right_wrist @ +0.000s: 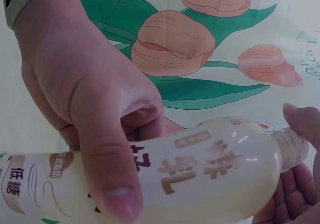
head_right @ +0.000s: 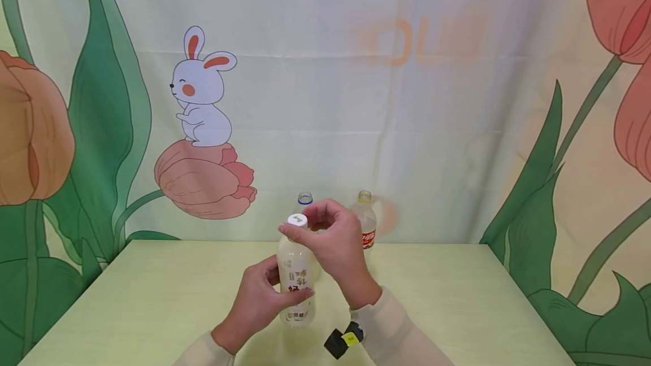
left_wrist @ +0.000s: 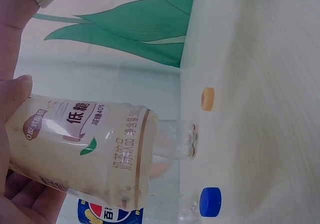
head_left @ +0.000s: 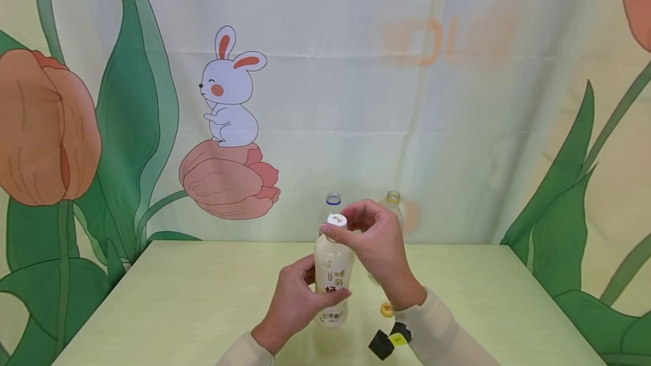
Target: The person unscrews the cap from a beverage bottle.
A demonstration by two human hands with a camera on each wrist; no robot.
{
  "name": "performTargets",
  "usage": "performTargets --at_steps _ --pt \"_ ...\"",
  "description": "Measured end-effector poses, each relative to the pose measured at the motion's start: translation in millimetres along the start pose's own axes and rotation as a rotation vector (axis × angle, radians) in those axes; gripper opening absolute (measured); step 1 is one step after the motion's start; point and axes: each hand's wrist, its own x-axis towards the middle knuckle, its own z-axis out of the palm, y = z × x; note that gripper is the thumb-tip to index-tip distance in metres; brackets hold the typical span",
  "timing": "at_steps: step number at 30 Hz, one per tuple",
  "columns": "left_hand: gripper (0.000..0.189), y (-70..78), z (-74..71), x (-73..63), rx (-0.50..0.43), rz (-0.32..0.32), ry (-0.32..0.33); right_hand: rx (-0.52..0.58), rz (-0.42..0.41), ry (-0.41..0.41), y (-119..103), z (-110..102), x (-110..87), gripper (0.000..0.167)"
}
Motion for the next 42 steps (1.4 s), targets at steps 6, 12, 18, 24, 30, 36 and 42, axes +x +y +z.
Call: performTargets --at_steps 6,12,18,24,30,36,42 --pt "0.049 0.3 0.3 0.0 -0.002 0.007 0.004 0.007 -0.008 -0.03 -0.7 -1.5 0.6 0.027" --pt "0.047 -0.6 0.8 -0.2 -0.02 0.016 0.011 0.027 -0.038 -0.098 0.7 -2.8 -0.2 0.022" --pt "0.048 -0.9 0.2 -0.5 -0.026 0.022 0.015 0.077 -0.081 -0.227 3.6 -3.0 -0.2 0.03" --pt "0.048 0.0 -0.7 -0.4 -0.044 0.031 0.017 0.081 -0.125 -0.313 4.7 -3.0 0.4 0.038" --pt "0.047 0.8 -1.4 -1.0 -0.03 0.028 0.014 0.04 -0.075 -0.242 3.4 -2.7 0.1 0.037" --pt "0.048 0.5 -1.5 -1.0 -0.01 0.021 0.008 -0.007 -0.019 -0.086 2.0 -0.5 2.0 0.039" --pt "0.049 -0.4 -1.8 -0.7 -0.004 0.02 0.006 -0.008 0.004 -0.066 0.1 -0.6 1.7 0.032"
